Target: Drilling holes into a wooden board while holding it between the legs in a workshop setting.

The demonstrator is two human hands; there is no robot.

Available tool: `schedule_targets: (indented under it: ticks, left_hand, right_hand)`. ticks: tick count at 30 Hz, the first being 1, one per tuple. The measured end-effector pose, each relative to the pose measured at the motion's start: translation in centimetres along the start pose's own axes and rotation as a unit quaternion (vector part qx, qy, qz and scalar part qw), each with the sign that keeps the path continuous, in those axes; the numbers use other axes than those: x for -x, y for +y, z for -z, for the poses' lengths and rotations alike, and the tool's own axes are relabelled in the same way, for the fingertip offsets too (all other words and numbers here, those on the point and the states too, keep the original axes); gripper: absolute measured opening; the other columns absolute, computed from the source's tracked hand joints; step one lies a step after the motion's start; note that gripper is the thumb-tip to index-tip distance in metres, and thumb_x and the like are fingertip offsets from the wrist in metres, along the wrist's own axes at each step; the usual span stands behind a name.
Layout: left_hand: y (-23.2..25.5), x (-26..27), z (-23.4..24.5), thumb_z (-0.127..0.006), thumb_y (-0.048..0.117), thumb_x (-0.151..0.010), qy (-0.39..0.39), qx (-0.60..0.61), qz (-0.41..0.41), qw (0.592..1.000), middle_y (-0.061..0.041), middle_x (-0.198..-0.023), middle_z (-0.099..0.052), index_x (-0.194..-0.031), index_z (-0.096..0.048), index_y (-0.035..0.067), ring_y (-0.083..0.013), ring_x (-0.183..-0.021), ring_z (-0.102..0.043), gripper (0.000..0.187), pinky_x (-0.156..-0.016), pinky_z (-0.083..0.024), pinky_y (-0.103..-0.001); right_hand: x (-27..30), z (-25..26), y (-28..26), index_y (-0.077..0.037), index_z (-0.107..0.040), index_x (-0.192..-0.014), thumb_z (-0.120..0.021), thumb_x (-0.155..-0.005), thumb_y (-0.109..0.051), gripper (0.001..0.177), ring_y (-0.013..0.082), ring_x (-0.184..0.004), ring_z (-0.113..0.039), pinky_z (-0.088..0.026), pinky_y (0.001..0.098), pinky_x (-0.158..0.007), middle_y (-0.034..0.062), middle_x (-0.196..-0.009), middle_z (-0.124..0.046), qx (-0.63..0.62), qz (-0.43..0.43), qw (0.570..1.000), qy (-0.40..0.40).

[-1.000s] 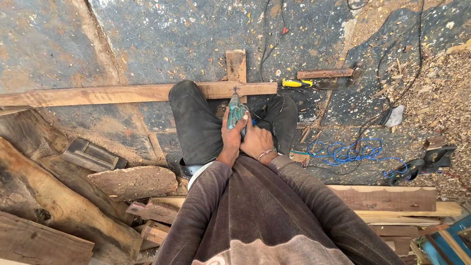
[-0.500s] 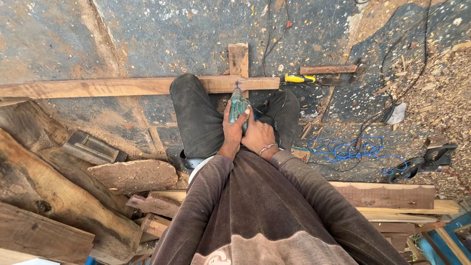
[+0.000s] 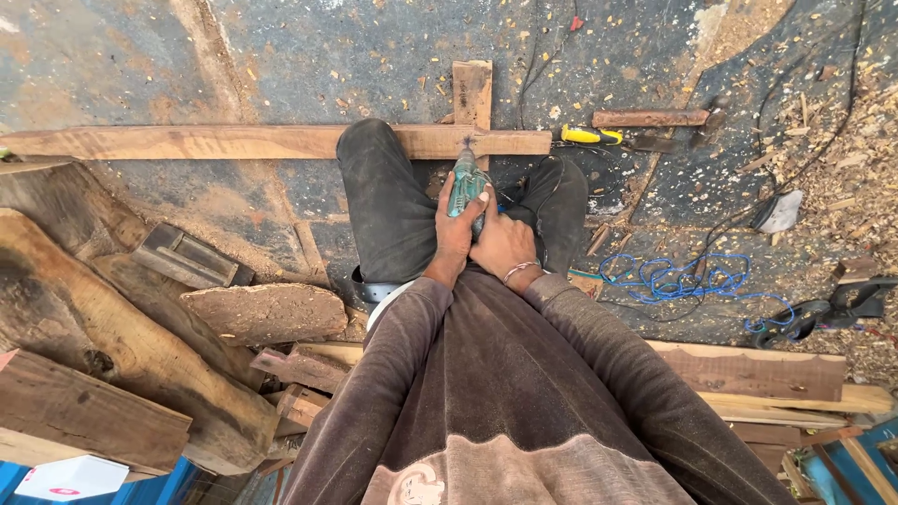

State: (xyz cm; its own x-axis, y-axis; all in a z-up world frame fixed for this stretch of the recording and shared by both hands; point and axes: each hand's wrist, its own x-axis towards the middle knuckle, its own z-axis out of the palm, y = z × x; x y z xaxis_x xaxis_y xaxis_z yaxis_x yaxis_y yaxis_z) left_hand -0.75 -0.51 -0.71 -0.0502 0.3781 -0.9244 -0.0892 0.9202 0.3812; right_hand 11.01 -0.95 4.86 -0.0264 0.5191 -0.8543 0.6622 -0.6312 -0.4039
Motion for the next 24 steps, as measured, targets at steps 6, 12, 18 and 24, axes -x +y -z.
schedule_targets:
  ticks: [6, 12, 18, 24]
  left_hand:
    - [-0.3, -0.3, 0.1, -0.082, 0.015, -0.081, 0.0, 0.006, -0.012, 1.0, -0.012, -0.125, -0.065, -0.159, -0.037, 0.01, -0.0197, -0.106, -0.065, 0.091, -0.093, -0.055, -0.033]
    - [-0.1, -0.5, 0.2, -0.082, 0.016, -0.082, 0.001, 0.0, 0.007, 1.0, -0.013, -0.125, -0.063, -0.16, -0.035, 0.011, -0.0204, -0.108, -0.064, 0.09, -0.093, -0.055, -0.033]
    - [-2.8, -2.6, 1.4, -0.081, 0.015, -0.084, -0.007, -0.011, -0.025, 1.0, -0.01, -0.133, -0.062, -0.158, -0.036, 0.008, -0.018, -0.115, -0.063, 0.086, -0.098, -0.053, -0.031]
    - [-1.5, -2.5, 0.4, -0.083, 0.015, -0.081, 0.0, 0.018, -0.031, 0.999, -0.014, -0.124, -0.065, -0.158, -0.038, 0.007, -0.0195, -0.105, -0.064, 0.089, -0.092, -0.054, -0.033]
  right_hand:
    - [0.0, -0.1, 0.3, -0.003, -0.019, -0.159, -0.073, -0.079, -0.044, 0.105, 0.0467, -0.084, -0.072, -0.056, 0.0556, -0.08, 0.028, -0.093, -0.072, 0.0, -0.006, 1.0, -0.001]
    - [-0.7, -0.9, 0.5, -0.002, -0.02, -0.16, -0.073, -0.078, -0.038, 0.104, 0.0463, -0.083, -0.072, -0.057, 0.0552, -0.079, 0.0276, -0.092, -0.073, -0.003, -0.001, 1.0, 0.004]
    - [-2.4, -1.5, 1.1, -0.002, -0.019, -0.161, -0.074, -0.074, -0.035, 0.108, 0.0472, -0.078, -0.071, -0.057, 0.0559, -0.076, 0.028, -0.088, -0.072, 0.013, -0.005, 1.0, 0.003]
    - [-2.2, -0.8, 0.2, -0.003, -0.021, -0.16, -0.073, -0.079, -0.041, 0.103, 0.0464, -0.078, -0.071, -0.056, 0.0569, -0.074, 0.0256, -0.087, -0.073, 0.016, -0.005, 1.0, 0.011]
